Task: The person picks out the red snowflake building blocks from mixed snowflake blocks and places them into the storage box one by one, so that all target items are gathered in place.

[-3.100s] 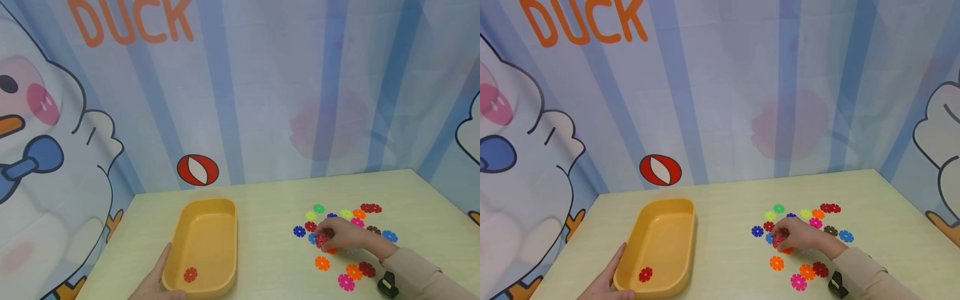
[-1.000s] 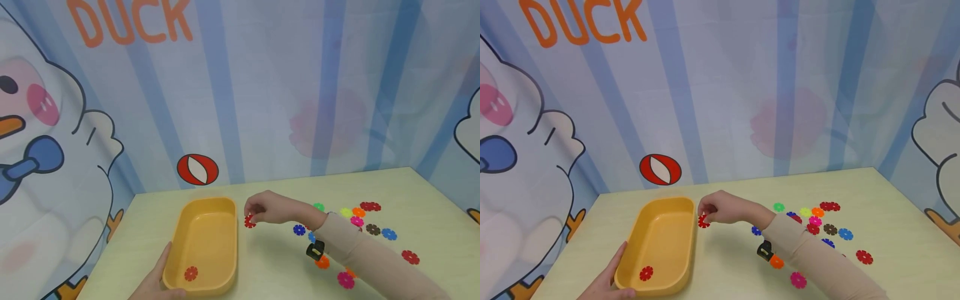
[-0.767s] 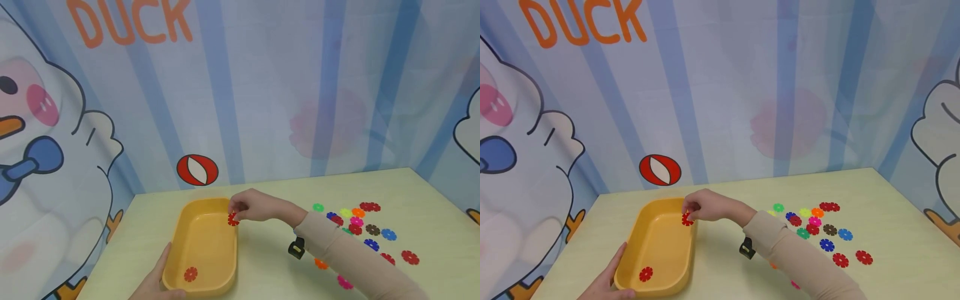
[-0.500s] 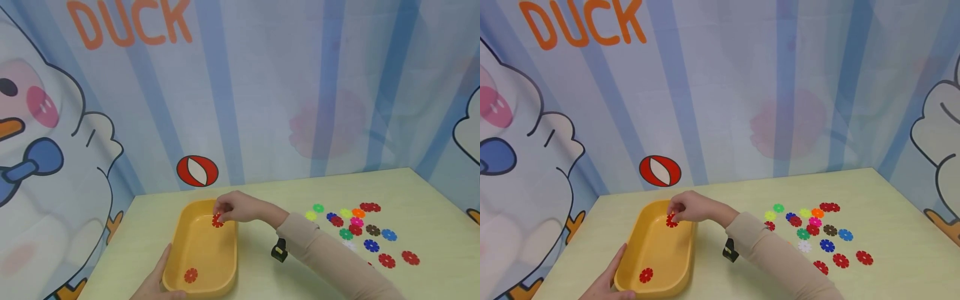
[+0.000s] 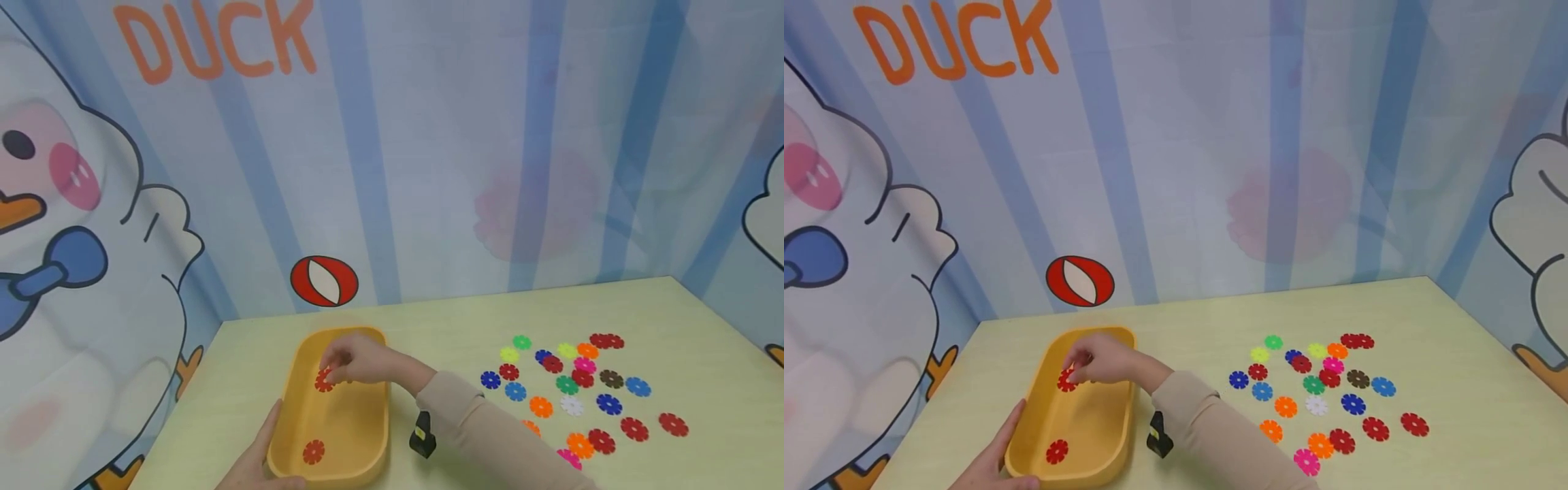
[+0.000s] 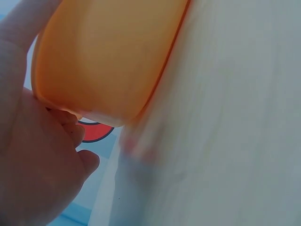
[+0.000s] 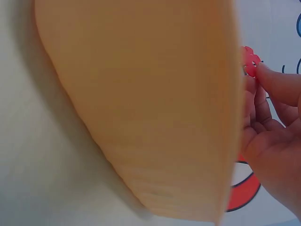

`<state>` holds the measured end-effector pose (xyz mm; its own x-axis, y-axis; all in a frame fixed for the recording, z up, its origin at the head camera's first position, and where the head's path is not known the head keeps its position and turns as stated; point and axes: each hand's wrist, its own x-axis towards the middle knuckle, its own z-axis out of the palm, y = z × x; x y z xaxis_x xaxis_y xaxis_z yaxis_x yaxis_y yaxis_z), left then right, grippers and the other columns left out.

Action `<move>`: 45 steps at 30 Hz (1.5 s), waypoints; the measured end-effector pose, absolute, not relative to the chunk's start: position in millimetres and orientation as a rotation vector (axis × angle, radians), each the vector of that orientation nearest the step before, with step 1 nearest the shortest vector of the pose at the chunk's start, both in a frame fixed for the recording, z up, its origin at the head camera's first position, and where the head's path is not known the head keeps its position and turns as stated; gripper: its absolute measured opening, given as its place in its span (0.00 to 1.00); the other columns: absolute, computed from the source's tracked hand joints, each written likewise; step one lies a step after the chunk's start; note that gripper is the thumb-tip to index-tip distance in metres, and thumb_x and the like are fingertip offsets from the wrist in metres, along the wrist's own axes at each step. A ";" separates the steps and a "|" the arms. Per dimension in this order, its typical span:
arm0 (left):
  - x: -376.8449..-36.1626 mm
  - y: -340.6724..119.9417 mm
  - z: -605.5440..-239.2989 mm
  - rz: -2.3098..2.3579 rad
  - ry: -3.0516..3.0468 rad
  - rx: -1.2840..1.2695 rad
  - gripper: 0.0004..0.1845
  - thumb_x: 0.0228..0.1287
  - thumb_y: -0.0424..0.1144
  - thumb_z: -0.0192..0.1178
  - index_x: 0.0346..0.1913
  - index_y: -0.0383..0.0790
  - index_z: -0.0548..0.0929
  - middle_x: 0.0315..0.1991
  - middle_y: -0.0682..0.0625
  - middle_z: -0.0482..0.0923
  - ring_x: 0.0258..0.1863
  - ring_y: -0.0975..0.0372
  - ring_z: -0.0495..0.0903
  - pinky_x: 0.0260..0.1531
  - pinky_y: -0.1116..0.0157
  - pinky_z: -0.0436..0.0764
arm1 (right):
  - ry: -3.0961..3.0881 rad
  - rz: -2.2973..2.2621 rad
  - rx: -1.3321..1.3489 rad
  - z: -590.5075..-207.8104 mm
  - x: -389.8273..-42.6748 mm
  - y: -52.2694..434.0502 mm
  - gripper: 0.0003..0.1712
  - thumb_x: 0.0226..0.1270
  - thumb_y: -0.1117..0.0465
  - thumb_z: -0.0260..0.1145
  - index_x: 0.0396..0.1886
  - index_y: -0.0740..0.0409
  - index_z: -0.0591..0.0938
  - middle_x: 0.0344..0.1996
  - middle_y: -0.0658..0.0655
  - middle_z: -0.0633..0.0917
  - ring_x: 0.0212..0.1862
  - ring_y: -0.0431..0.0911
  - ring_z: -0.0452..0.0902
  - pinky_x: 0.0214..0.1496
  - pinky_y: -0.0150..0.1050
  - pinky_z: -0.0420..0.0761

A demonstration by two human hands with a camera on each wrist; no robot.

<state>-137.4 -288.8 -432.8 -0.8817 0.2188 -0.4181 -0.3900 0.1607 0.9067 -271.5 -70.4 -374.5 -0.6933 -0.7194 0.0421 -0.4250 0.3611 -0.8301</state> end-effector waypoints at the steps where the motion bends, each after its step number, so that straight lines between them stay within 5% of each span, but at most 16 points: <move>1: -137.6 -288.8 -433.2 1.773 1.985 -0.159 0.64 0.61 0.42 0.66 0.73 0.49 0.18 0.72 0.25 0.36 0.54 0.50 0.77 0.52 0.49 0.81 | 2.283 -1.280 -0.988 -377.6 -271.1 -72.5 0.05 0.62 0.65 0.69 0.38 0.56 0.84 0.26 0.47 0.82 0.30 0.43 0.77 0.34 0.35 0.83; 5: -137.6 -287.8 -433.5 1.753 2.009 -0.154 0.64 0.61 0.43 0.66 0.73 0.48 0.18 0.72 0.23 0.38 0.54 0.51 0.78 0.52 0.49 0.81 | 2.239 -1.365 -0.894 -390.6 -270.9 -80.0 0.05 0.62 0.66 0.69 0.38 0.56 0.84 0.26 0.49 0.82 0.32 0.47 0.79 0.39 0.42 0.86; 33: -136.3 -288.6 -431.7 1.755 1.958 -0.173 0.62 0.64 0.46 0.64 0.72 0.50 0.16 0.72 0.27 0.46 0.52 0.53 0.79 0.51 0.52 0.82 | 2.246 -1.215 -0.716 -414.9 -259.8 -106.3 0.05 0.60 0.68 0.67 0.35 0.57 0.85 0.24 0.50 0.82 0.27 0.44 0.74 0.30 0.31 0.77; 45: -135.6 -284.6 -432.8 1.727 1.988 -0.254 0.65 0.62 0.45 0.66 0.71 0.50 0.14 0.71 0.26 0.40 0.49 0.51 0.78 0.49 0.49 0.83 | 2.245 -1.104 -0.711 -417.2 -259.8 -105.6 0.04 0.59 0.71 0.66 0.34 0.62 0.84 0.21 0.52 0.80 0.23 0.42 0.73 0.26 0.29 0.77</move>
